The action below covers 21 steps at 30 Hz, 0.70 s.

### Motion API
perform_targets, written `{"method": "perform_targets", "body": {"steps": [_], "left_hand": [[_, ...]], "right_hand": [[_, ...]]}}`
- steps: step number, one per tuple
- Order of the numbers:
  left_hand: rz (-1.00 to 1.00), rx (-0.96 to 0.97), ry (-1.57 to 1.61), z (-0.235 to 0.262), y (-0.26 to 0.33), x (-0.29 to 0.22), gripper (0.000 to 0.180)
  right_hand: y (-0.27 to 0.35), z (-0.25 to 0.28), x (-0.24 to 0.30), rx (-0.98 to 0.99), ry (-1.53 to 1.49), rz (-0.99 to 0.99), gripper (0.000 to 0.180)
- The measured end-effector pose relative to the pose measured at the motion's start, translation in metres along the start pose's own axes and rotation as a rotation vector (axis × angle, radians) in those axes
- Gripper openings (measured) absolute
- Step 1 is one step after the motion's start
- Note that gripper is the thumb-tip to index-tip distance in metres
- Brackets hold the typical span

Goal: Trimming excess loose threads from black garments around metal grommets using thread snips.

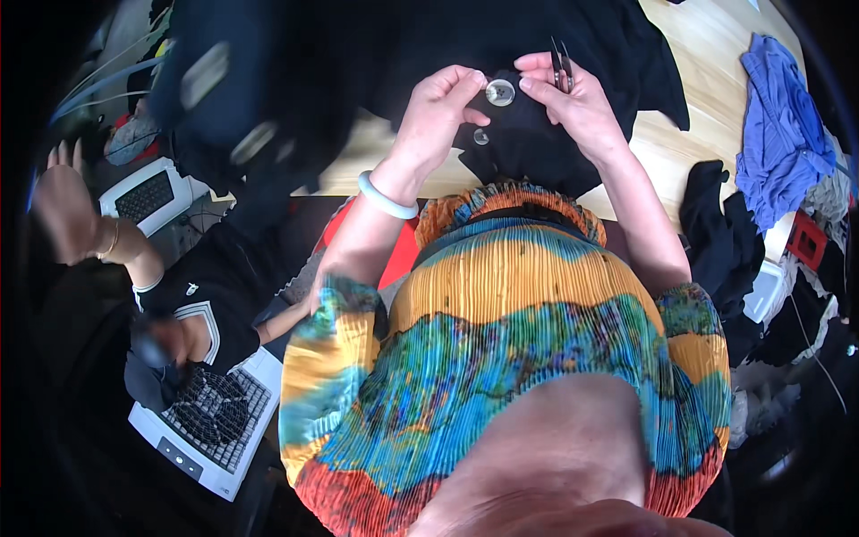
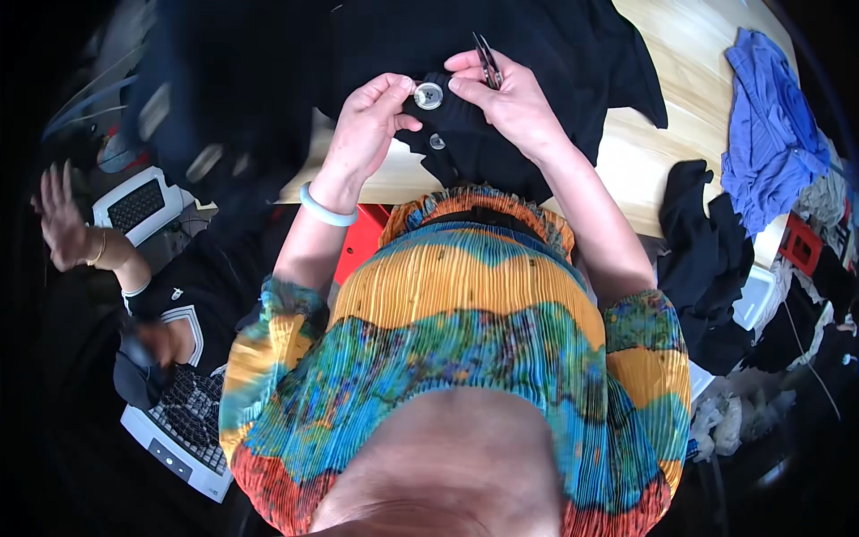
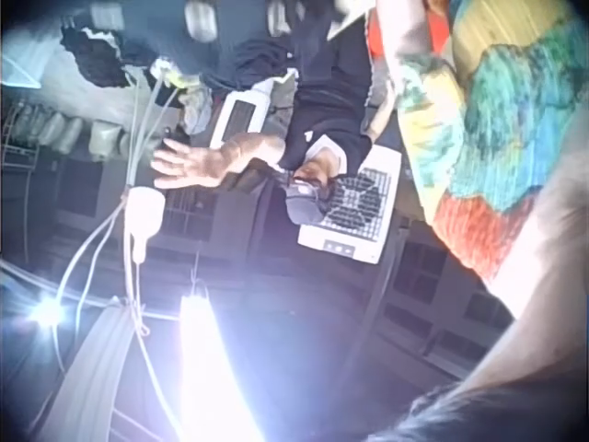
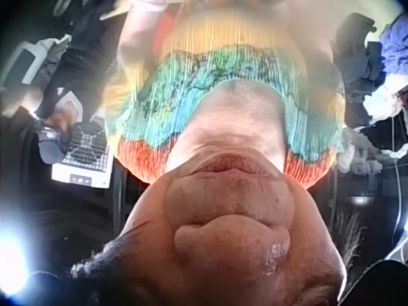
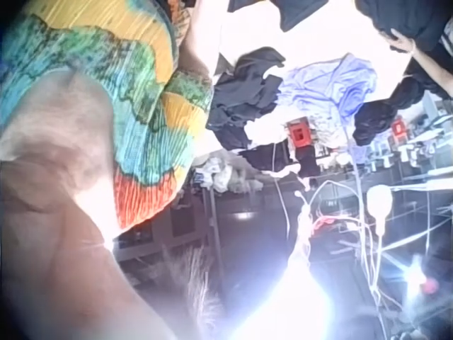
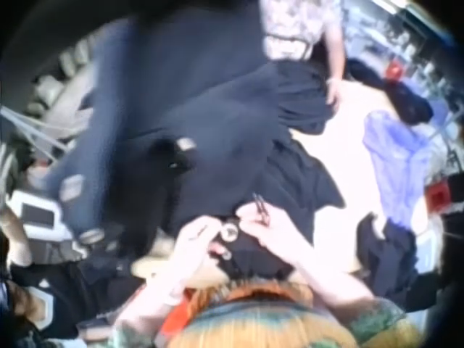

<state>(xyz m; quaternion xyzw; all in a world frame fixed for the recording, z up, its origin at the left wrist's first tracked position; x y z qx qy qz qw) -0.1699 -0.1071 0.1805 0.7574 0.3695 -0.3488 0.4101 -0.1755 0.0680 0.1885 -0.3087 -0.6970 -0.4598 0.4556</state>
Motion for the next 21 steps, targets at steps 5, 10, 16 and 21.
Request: {"method": "perform_targets", "body": {"steps": [5,10,16,21], "left_hand": [[0.114,-0.088,0.329,0.002,-0.002,0.01,0.011],[0.042,-0.059,0.415,-0.007,0.0,0.004,0.009],[-0.002,0.018,0.425,-0.017,0.001,0.001,0.008],[-0.021,-0.007,0.429,-0.022,-0.001,0.007,0.009]], "right_hand": [[0.009,-0.006,0.008,-0.277,0.492,0.163,0.033],[0.039,-0.03,0.015,-0.05,0.291,0.052,0.034],[0.041,-0.032,0.006,0.116,-0.092,-0.15,0.029],[0.038,-0.028,-0.001,0.133,-0.366,-0.267,0.029]]}}
Point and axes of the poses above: each hand's wrist, its own y-axis away from the middle knuckle, its own z-axis out of the back of the hand, x = y × z, the point moved 1 cm from there along -y, towards the middle knuckle, and after that the axes turned 8 degrees about x, right-handed, at the moved point
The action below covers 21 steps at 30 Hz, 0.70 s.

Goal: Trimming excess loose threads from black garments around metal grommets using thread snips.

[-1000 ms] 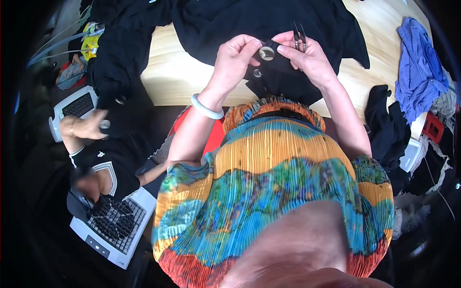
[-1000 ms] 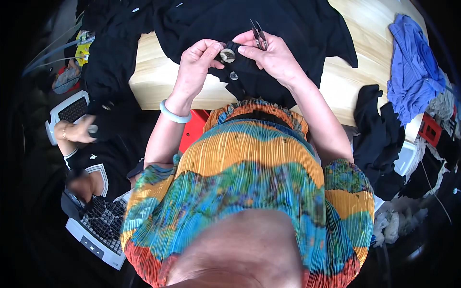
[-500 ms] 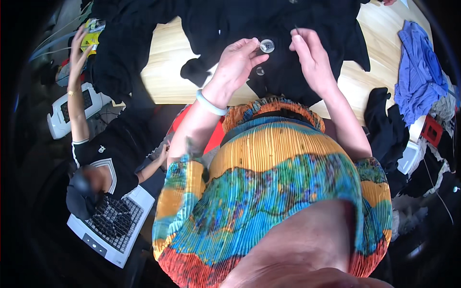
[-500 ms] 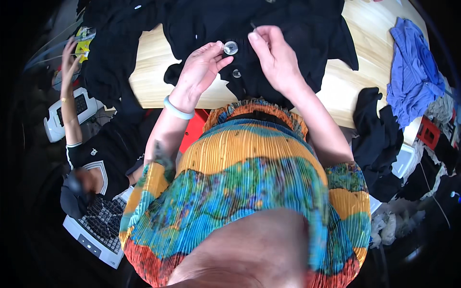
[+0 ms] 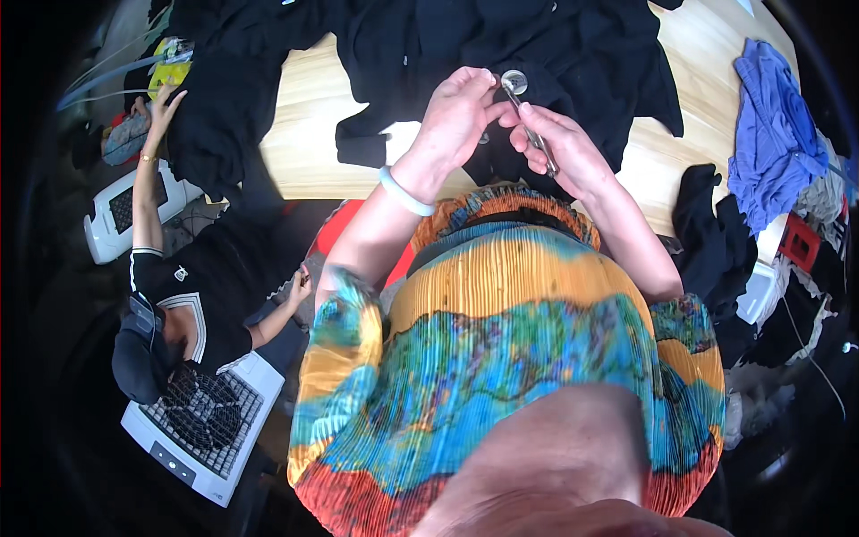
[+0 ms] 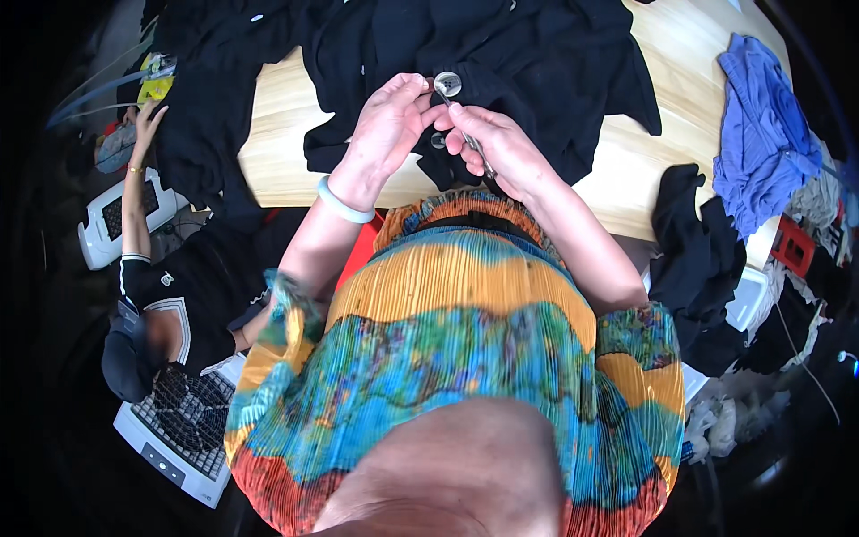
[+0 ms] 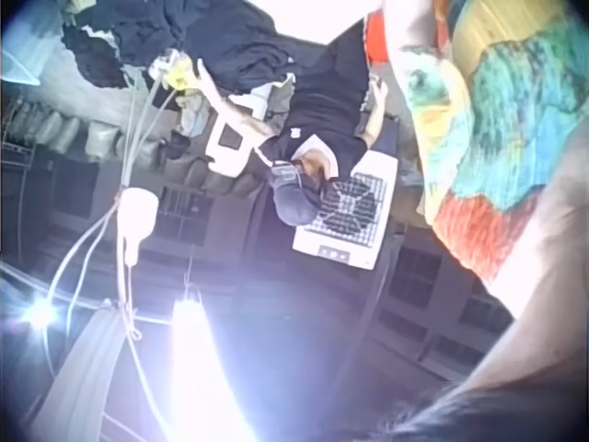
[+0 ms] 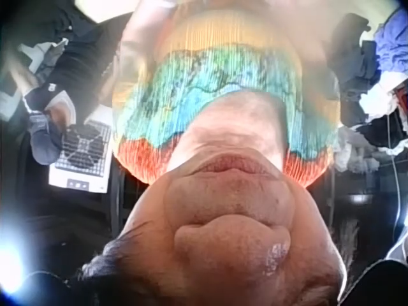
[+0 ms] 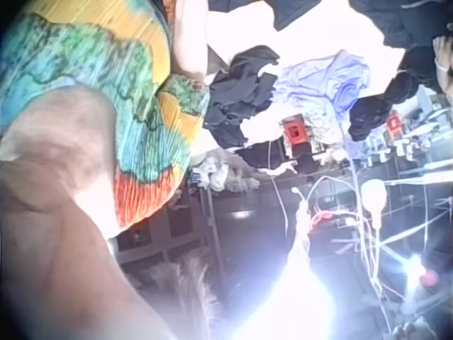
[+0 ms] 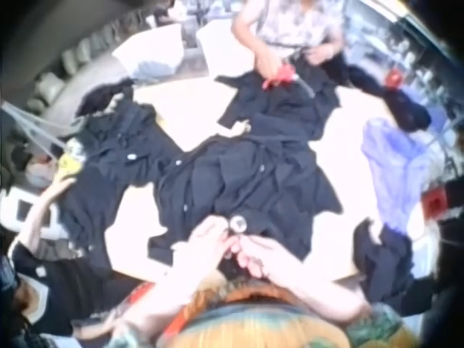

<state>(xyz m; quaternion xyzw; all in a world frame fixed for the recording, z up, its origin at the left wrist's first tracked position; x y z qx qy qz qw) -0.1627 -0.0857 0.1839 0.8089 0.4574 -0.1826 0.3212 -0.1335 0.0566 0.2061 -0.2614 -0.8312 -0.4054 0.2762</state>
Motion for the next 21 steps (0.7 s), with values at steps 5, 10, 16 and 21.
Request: {"method": "perform_targets", "body": {"steps": [5,10,16,21], "left_hand": [[-0.043,-0.002,-0.047,-0.003,0.002,0.005,0.011],[-0.052,0.031,-0.079,-0.003,0.003,0.006,0.012],[-0.049,0.087,-0.097,0.006,-0.003,0.009,0.012],[-0.029,0.104,0.02,0.009,-0.006,0.004,0.01]], "right_hand": [[-0.002,0.001,-0.002,0.019,-0.063,-0.002,0.031],[-0.006,0.002,-0.003,-0.006,-0.113,-0.004,0.03],[-0.013,0.004,-0.003,-0.035,-0.116,-0.01,0.029],[-0.015,0.007,0.0,-0.023,-0.089,0.034,0.027]]}}
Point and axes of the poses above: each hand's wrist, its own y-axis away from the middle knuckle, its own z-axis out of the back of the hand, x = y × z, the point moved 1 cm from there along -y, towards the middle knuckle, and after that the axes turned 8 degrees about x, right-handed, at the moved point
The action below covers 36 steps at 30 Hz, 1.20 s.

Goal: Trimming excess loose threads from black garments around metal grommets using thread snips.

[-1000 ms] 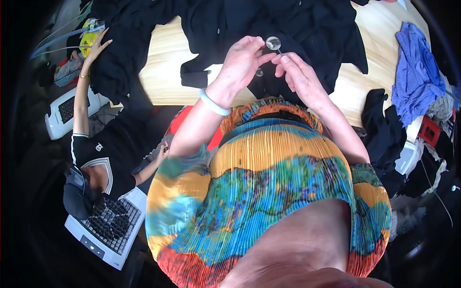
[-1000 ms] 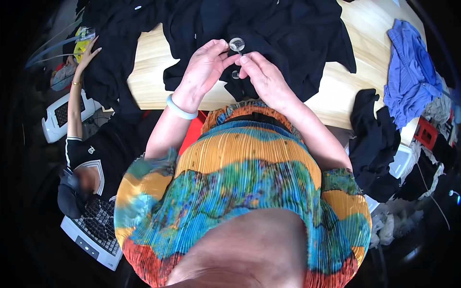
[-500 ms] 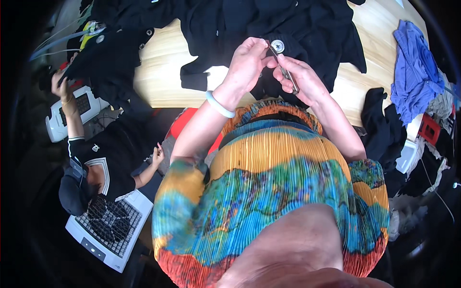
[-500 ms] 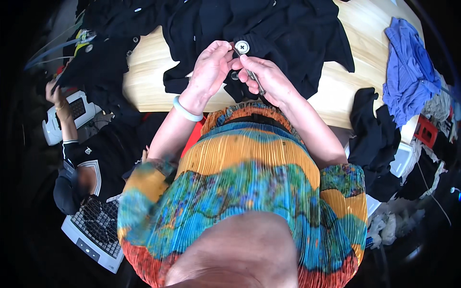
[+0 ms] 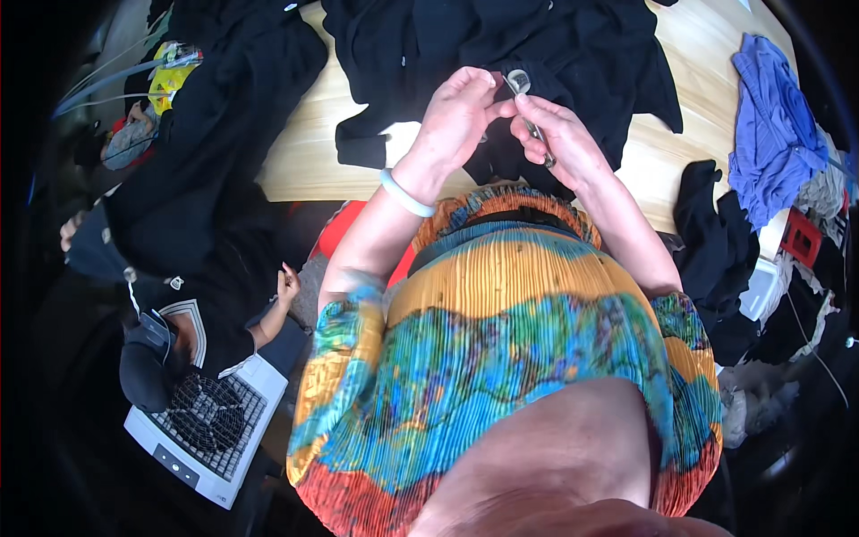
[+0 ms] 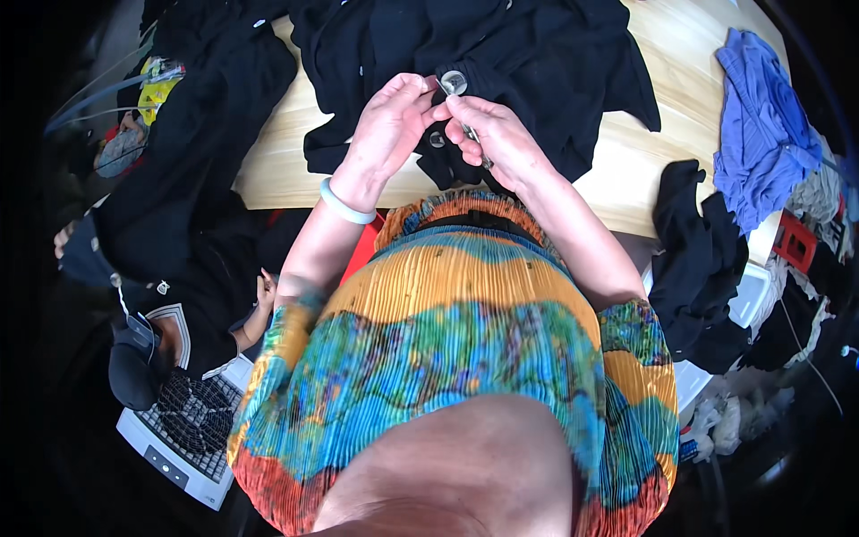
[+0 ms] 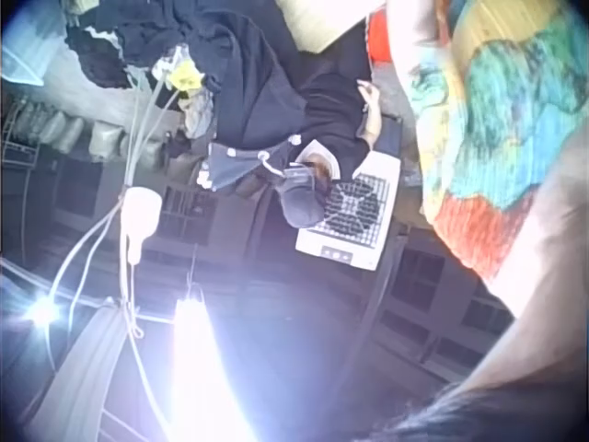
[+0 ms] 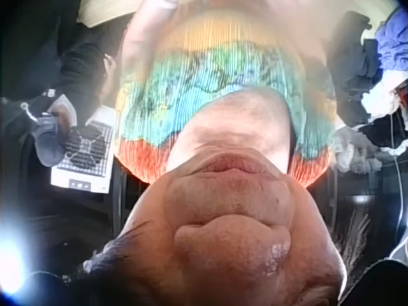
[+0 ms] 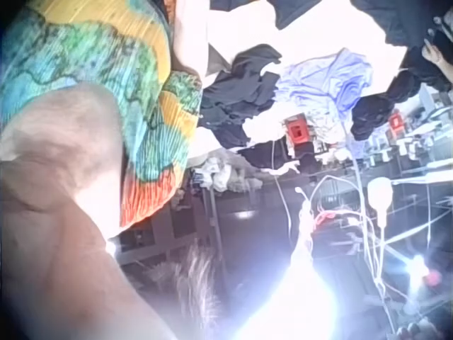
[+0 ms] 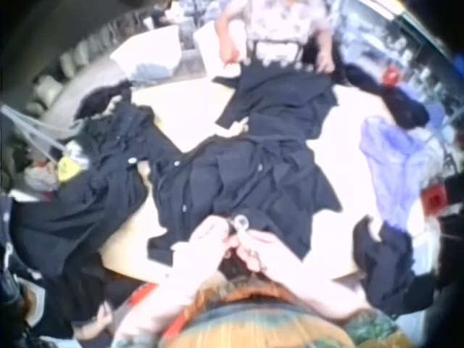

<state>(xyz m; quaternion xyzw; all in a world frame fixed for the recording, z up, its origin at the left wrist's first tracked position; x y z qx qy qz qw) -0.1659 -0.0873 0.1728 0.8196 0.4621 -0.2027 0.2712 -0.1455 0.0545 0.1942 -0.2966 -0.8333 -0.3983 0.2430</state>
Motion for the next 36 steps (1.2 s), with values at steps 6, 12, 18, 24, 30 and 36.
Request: {"method": "perform_targets", "body": {"steps": [6,12,18,24,30,36], "left_hand": [[0.1,-0.081,0.137,0.008,-0.002,-0.02,0.011],[0.09,0.022,-0.119,0.0,-0.019,-0.031,0.019],[0.222,0.176,-0.72,0.034,-0.02,-0.004,0.04],[0.361,0.27,-0.694,0.034,-0.007,0.004,0.045],[0.125,0.192,-0.818,0.029,-0.015,0.017,0.041],[0.226,0.197,-0.251,0.017,-0.002,0.022,0.042]], "right_hand": [[-0.001,0.014,0.016,-0.307,0.82,0.556,0.032],[-0.009,0.024,0.027,-0.227,0.607,0.416,0.032],[-0.004,0.036,0.049,-0.26,0.282,0.411,0.028],[-0.004,0.053,0.052,-0.302,0.188,0.382,0.028],[-0.007,0.05,0.039,-0.257,0.168,0.31,0.033],[0.001,0.063,0.032,-0.398,0.409,0.35,0.036]]}}
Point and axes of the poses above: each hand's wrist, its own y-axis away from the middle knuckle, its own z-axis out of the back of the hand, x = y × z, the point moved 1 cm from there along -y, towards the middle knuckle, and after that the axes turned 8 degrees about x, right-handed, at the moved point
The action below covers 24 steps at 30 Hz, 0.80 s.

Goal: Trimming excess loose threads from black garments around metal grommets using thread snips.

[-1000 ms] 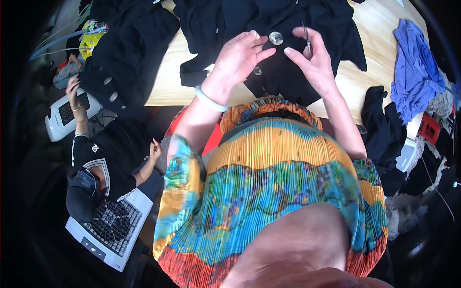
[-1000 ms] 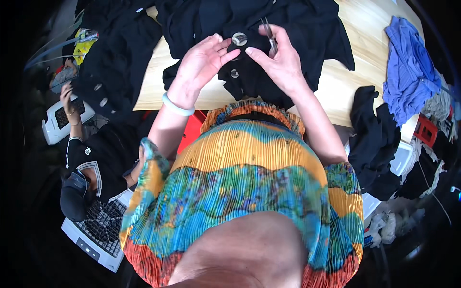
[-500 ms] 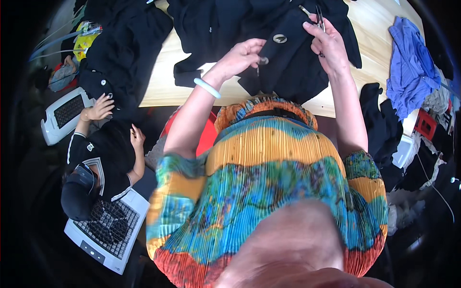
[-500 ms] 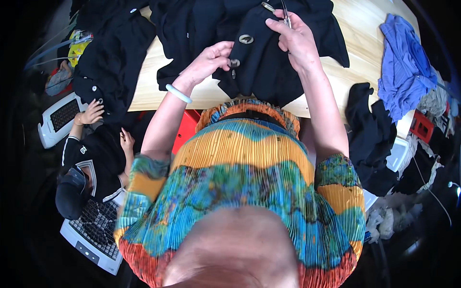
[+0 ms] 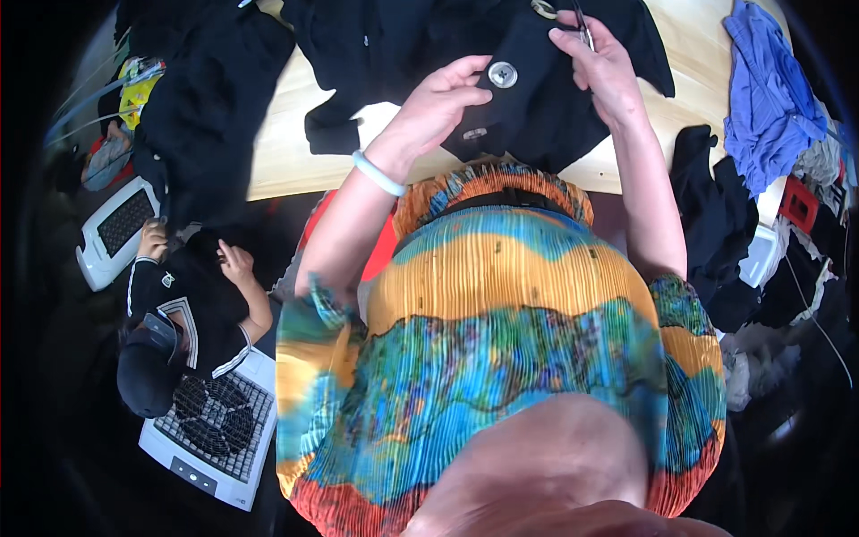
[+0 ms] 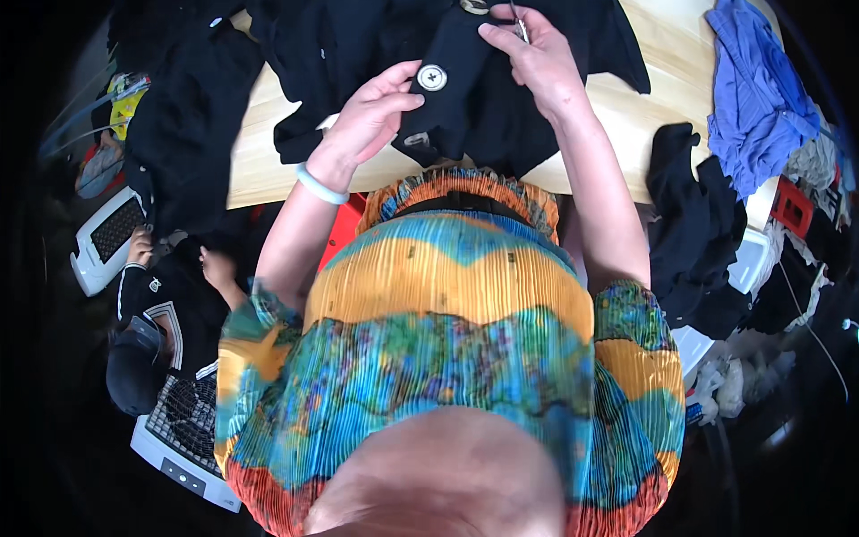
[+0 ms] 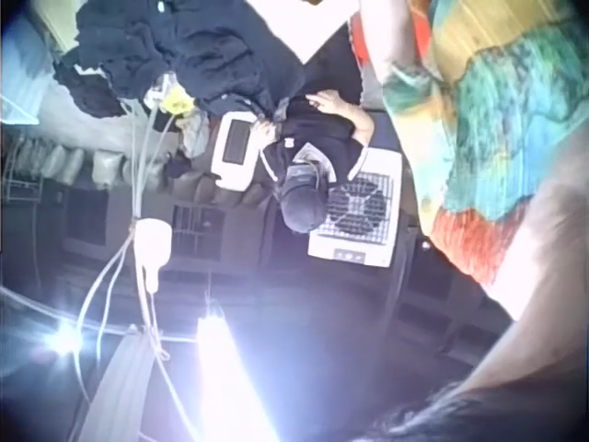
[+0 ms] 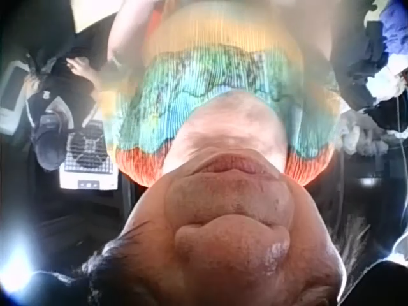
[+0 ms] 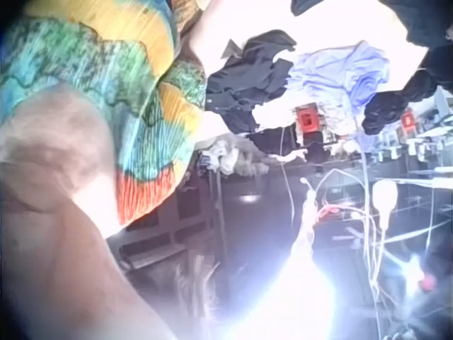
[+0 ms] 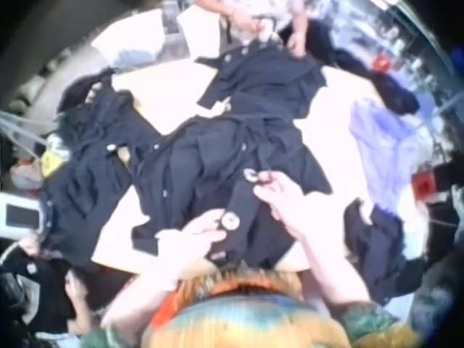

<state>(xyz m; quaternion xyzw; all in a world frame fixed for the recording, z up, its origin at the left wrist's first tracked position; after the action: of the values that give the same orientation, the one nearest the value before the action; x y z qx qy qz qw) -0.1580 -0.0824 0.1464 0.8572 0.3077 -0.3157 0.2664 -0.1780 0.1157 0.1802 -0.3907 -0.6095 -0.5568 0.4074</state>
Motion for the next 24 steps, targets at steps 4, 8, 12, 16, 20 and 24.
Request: {"method": "perform_targets", "body": {"steps": [4,8,12,16,20,24], "left_hand": [[0.02,-0.03,0.074,-0.012,0.013,-0.006,0.042],[0.038,-0.05,0.06,-0.012,0.02,-0.005,0.042],[0.033,-0.088,0.057,-0.02,0.018,-0.011,0.042],[0.001,-0.075,-0.028,-0.018,0.014,-0.012,0.042],[0.023,-0.067,-0.088,-0.014,0.012,-0.011,0.042],[0.003,-0.079,-0.105,-0.014,0.012,-0.013,0.04]], "right_hand": [[0.007,0.001,-0.014,-0.101,0.213,0.182,0.033],[0.026,-0.011,0.009,0.157,0.309,0.045,0.029],[0.025,-0.017,-0.005,0.232,0.185,0.281,0.029],[0.029,-0.021,0.001,0.248,0.198,0.221,0.032],[0.026,-0.027,-0.003,0.245,0.202,0.269,0.034],[0.025,-0.03,0.001,0.218,0.264,0.127,0.026]]}}
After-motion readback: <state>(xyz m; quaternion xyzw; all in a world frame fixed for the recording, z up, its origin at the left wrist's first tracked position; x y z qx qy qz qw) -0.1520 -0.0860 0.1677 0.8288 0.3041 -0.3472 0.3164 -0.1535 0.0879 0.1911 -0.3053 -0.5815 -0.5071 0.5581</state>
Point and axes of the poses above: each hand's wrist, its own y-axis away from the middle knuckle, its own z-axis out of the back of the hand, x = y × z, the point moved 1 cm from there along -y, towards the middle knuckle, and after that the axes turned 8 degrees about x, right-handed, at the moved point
